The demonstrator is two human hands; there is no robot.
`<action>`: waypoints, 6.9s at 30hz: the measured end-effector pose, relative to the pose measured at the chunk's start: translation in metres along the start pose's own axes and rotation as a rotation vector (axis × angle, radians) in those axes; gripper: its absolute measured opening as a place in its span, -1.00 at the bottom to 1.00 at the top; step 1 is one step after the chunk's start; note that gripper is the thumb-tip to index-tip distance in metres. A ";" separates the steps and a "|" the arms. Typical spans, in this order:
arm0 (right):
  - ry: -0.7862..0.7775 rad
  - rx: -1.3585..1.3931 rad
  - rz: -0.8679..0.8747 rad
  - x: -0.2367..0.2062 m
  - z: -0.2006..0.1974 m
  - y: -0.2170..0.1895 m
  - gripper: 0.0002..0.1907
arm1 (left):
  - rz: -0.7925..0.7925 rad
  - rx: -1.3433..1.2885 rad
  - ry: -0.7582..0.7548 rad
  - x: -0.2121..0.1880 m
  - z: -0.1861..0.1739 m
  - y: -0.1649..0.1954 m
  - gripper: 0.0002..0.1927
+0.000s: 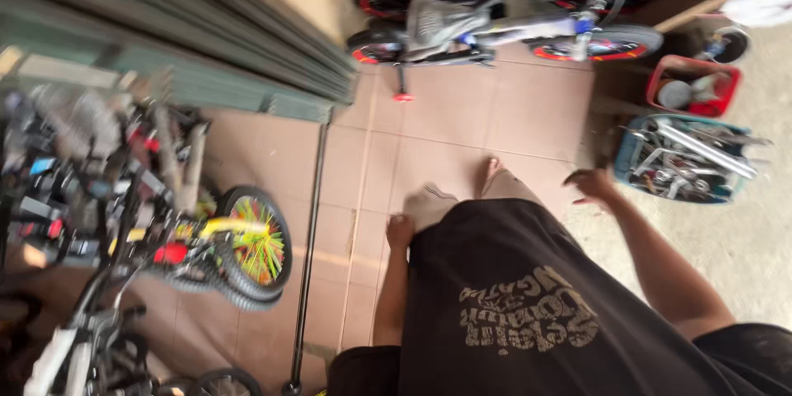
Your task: The person assembles and adjusts a red children's balance bike in a shop, using a hex key to tighten bolts on the handlebar and seat area while steadying the bike with the other hand. They turn the bike, reposition it, and briefly walk across the shop before resuming tightening.
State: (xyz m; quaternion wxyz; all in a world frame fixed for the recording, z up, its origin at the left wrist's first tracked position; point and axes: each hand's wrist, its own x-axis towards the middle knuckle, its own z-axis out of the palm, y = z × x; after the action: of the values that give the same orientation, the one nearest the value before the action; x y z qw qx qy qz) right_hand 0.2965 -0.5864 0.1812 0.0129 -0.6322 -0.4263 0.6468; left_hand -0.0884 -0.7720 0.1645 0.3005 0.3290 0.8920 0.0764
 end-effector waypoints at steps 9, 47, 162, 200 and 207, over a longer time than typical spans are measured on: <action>0.305 0.672 -0.214 0.060 -0.196 -0.041 -0.70 | 0.289 -0.258 -0.095 0.160 0.000 0.227 -0.59; 0.610 0.406 -0.014 0.281 -0.398 -0.204 -0.74 | 0.469 0.497 -0.293 0.418 0.069 0.567 -0.43; 0.566 0.661 -0.146 0.278 -0.402 -0.202 -0.72 | 0.473 0.260 -0.163 0.438 0.069 0.581 -0.48; 0.525 0.513 -0.223 0.303 -0.436 -0.225 -0.92 | 0.463 0.218 0.018 0.470 0.137 0.562 -0.67; 0.473 0.501 -0.224 0.298 -0.433 -0.231 -0.92 | 0.459 0.238 0.012 0.475 0.135 0.564 -0.64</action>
State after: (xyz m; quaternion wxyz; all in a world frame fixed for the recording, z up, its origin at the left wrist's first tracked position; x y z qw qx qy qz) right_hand 0.4745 -0.0422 0.1426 0.3365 -0.6910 -0.3062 0.5617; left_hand 0.0094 -0.0446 0.0135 0.2294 0.5554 0.7984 0.0389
